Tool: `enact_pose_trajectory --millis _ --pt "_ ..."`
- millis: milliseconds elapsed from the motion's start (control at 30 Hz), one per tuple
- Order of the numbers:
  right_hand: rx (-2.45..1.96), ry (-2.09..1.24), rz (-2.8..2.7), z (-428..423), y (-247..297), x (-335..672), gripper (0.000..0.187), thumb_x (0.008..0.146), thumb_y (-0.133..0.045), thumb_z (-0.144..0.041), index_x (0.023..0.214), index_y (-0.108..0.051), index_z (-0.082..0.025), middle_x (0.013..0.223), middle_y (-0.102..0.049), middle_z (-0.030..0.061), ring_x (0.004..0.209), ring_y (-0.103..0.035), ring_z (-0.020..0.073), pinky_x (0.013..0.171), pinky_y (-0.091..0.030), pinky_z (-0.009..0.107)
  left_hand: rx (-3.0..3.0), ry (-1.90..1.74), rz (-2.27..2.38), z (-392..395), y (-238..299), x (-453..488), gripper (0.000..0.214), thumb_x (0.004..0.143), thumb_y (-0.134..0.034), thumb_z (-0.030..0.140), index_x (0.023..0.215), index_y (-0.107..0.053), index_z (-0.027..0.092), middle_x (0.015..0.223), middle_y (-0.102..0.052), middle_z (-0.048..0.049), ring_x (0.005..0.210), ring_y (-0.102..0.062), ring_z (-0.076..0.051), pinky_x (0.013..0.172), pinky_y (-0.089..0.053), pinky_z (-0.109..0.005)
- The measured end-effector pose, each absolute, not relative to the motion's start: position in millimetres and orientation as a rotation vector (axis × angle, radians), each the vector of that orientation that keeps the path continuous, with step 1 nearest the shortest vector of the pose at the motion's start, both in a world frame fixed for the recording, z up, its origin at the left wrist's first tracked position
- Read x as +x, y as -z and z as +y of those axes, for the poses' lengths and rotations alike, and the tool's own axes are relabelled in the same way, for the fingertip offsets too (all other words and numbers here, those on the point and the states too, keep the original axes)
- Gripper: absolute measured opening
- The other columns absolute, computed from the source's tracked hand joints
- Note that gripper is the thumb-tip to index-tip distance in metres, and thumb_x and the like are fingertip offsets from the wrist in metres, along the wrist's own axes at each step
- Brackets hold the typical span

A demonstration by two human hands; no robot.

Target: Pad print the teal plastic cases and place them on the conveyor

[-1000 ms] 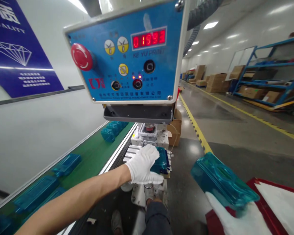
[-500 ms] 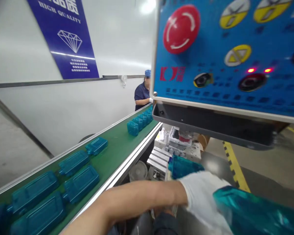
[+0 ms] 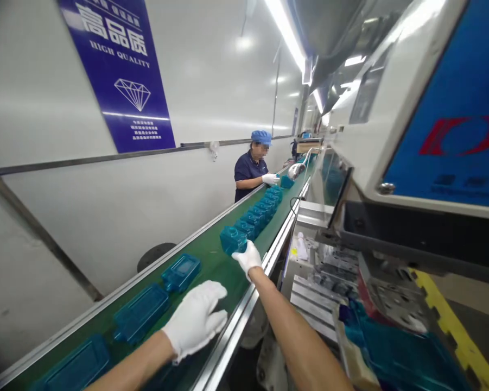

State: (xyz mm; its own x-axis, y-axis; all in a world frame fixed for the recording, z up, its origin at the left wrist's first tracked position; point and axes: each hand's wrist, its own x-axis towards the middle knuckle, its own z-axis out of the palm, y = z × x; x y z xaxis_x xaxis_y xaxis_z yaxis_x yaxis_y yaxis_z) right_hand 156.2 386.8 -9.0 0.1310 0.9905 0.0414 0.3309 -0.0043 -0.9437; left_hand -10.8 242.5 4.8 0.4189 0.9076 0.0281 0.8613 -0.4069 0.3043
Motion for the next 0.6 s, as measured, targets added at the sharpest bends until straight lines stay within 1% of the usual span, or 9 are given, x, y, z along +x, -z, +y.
enact_pose_trajectory --millis 67,133,233,333,400,467,533,567,600 --pt "-1.539 -0.93 -1.319 420 20 148 0.036 0.08 -0.082 -0.03 0.11 -0.066 -0.019 0.099 -0.074 0.0056 0.096 -0.072 0.0251 0.098 -0.057 0.046 2.284 -0.197 1.893 270 -1 -51 0.055 0.091 -0.06 0.041 0.14 -0.062 0.015 0.152 -0.055 -0.0168 0.144 -0.047 -0.035 0.125 -0.035 -0.047" --pt "-1.551 -0.951 -1.309 435 32 146 0.031 0.091 -0.075 -0.039 0.111 -0.066 -0.017 0.102 -0.073 0.0056 0.096 -0.071 0.0224 0.096 -0.057 0.046 2.145 -0.059 2.1 294 5 -78 0.066 0.092 -0.058 0.046 0.148 -0.055 0.012 0.161 -0.043 -0.0205 0.151 -0.037 -0.039 0.125 -0.031 -0.052" --pt "-1.562 -0.957 -1.29 431 44 144 0.031 0.093 -0.072 -0.038 0.114 -0.067 -0.016 0.109 -0.073 0.0069 0.105 -0.07 0.0242 0.099 -0.056 0.048 2.103 -0.002 2.232 317 13 -92 0.06 0.094 -0.056 0.041 0.145 -0.057 0.01 0.158 -0.045 -0.0227 0.148 -0.04 -0.041 0.121 -0.034 -0.055" --pt "-1.549 -0.951 -1.26 398 46 145 0.041 0.083 -0.072 -0.024 0.123 -0.065 -0.018 0.124 -0.072 0.0095 0.129 -0.063 0.0291 0.115 -0.047 0.051 2.146 -0.08 2.248 330 9 -93 0.048 0.1 -0.041 0.034 0.135 -0.061 0.008 0.143 -0.06 -0.0216 0.136 -0.054 -0.038 0.114 -0.041 -0.048" --pt "-1.481 -0.988 -1.275 357 41 154 0.05 0.079 -0.069 -0.021 0.128 -0.064 -0.021 0.131 -0.071 0.009 0.136 -0.059 0.0275 0.117 -0.046 0.045 2.124 -0.086 2.22 337 1 -95 0.049 0.103 -0.033 0.036 0.135 -0.057 0.007 0.128 -0.068 -0.0193 0.121 -0.065 -0.035 0.102 -0.049 -0.043" --pt "-1.379 -1.074 -1.319 301 31 177 0.049 0.077 -0.068 -0.025 0.125 -0.067 -0.025 0.125 -0.075 0.006 0.125 -0.068 0.0257 0.109 -0.054 0.04 2.086 -0.047 2.188 344 -8 -100 0.051 0.1 -0.043 0.044 0.133 -0.054 0.007 0.106 -0.074 -0.0129 0.1 -0.073 -0.031 0.086 -0.054 -0.038" --pt "-1.314 -1.107 -1.379 235 15 216 0.033 0.077 -0.071 -0.032 0.11 -0.075 -0.03 0.106 -0.08 0.0025 0.103 -0.077 0.0265 0.097 -0.062 0.041 2.071 -0.02 2.153 352 -15 -105 0.045 0.09 -0.057 0.043 0.119 -0.058 0.01 0.083 -0.073 -0.0034 0.081 -0.073 -0.026 0.074 -0.053 -0.033" --pt "-1.315 -1.053 -1.412 201 8 241 0.023 0.082 -0.07 -0.035 0.104 -0.078 -0.033 0.104 -0.08 0.0022 0.1 -0.077 0.0273 0.096 -0.062 0.042 2.086 -0.031 2.132 356 -18 -106 0.034 0.085 -0.06 0.038 0.108 -0.061 0.012 0.072 -0.069 0.0002 0.074 -0.072 -0.025 0.071 -0.052 -0.031" --pt "-1.356 -0.825 -1.528 170 1 268 0.018 0.086 -0.068 -0.038 0.1 -0.079 -0.035 0.102 -0.08 0.0016 0.098 -0.077 0.0268 0.092 -0.063 0.041 2.104 -0.048 2.116 360 -21 -105 0.023 0.082 -0.06 0.032 0.095 -0.061 0.014 0.063 -0.064 0.0025 0.068 -0.07 -0.024 0.069 -0.052 -0.031"
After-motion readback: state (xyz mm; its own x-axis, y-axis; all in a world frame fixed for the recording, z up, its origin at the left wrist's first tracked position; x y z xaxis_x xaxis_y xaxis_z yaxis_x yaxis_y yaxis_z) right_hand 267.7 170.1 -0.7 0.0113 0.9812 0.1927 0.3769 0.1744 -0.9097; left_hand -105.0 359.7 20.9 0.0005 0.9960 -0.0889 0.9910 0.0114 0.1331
